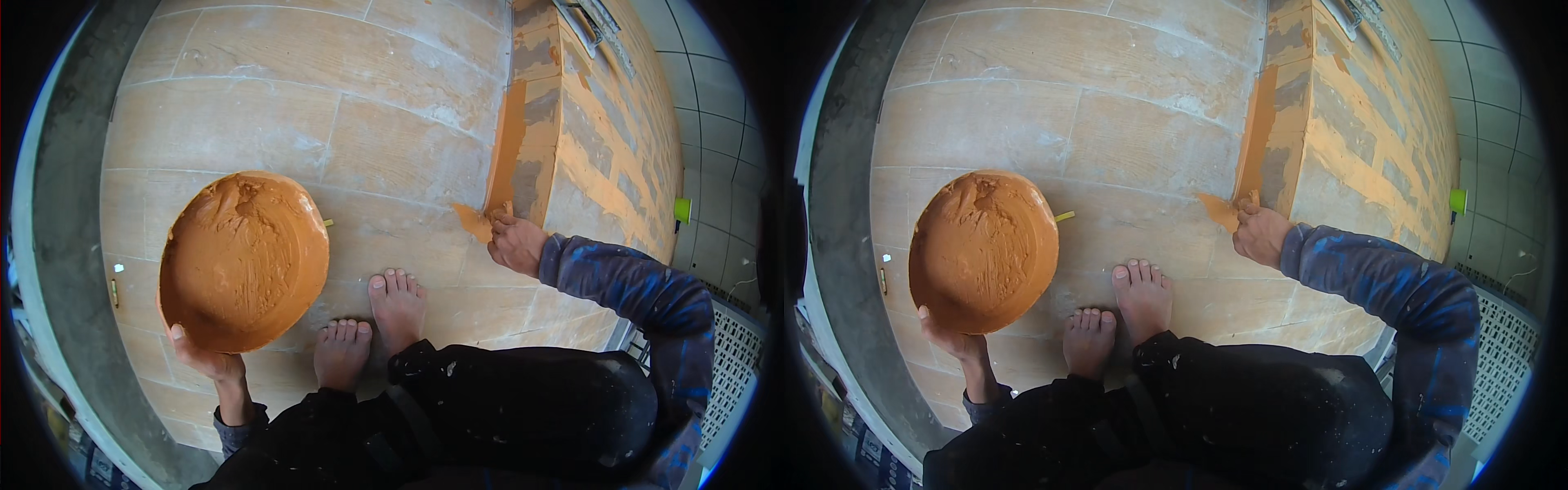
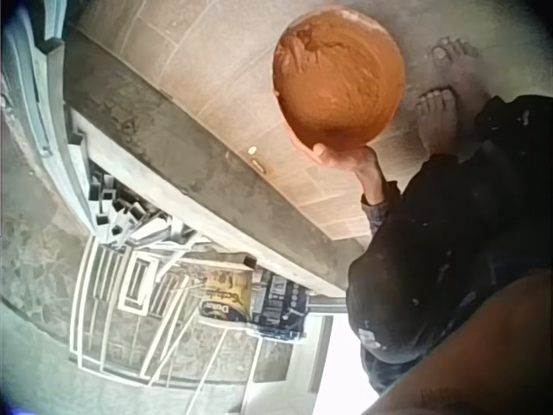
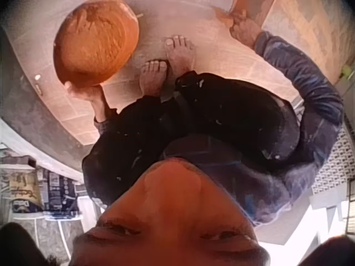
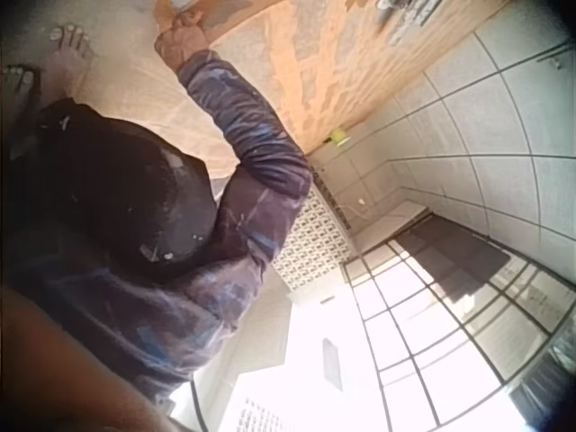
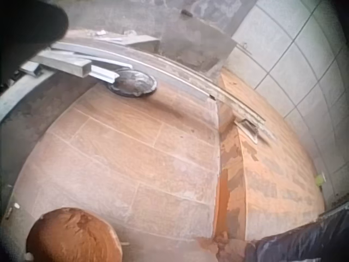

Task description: The person applies a terracotta-colored paste to the joints and edges of stairs using a small hand tool while holding a bowl of the substance.

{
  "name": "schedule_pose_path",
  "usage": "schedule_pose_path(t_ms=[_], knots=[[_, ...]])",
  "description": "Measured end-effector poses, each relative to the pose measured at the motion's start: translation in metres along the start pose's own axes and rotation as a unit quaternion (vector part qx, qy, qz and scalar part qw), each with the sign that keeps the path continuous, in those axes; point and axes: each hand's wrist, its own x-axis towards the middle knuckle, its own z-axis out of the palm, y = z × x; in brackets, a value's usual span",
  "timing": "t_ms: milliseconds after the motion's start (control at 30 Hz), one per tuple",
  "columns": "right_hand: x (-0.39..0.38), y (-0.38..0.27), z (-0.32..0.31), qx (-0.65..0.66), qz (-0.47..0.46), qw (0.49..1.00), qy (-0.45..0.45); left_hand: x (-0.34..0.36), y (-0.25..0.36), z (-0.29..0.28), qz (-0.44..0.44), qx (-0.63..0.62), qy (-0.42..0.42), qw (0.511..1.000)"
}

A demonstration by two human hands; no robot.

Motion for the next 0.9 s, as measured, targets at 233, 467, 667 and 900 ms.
schedule_pose_path(t_ms=[233,467,667,900], knots=[[-0.004,0.009,0.002,-0.004,-0.058,0.998,-0.004,-0.008,-0.006,0.001,-0.033,-0.031,0.060,0.997],[0.008,0.007,0.001,-0.010,-0.053,0.998,-0.029,-0.006,-0.012,-0.003,-0.014,-0.011,0.061,0.998],[-0.060,0.009,0.038,-0.026,-0.064,0.995,0.072,-0.014,-0.046,-0.049,0.015,0.017,0.075,0.997],[-0.035,-0.046,-0.023,0.285,0.097,0.952,0.054,-0.007,-0.035,-0.029,0.016,0.024,0.119,0.992]])
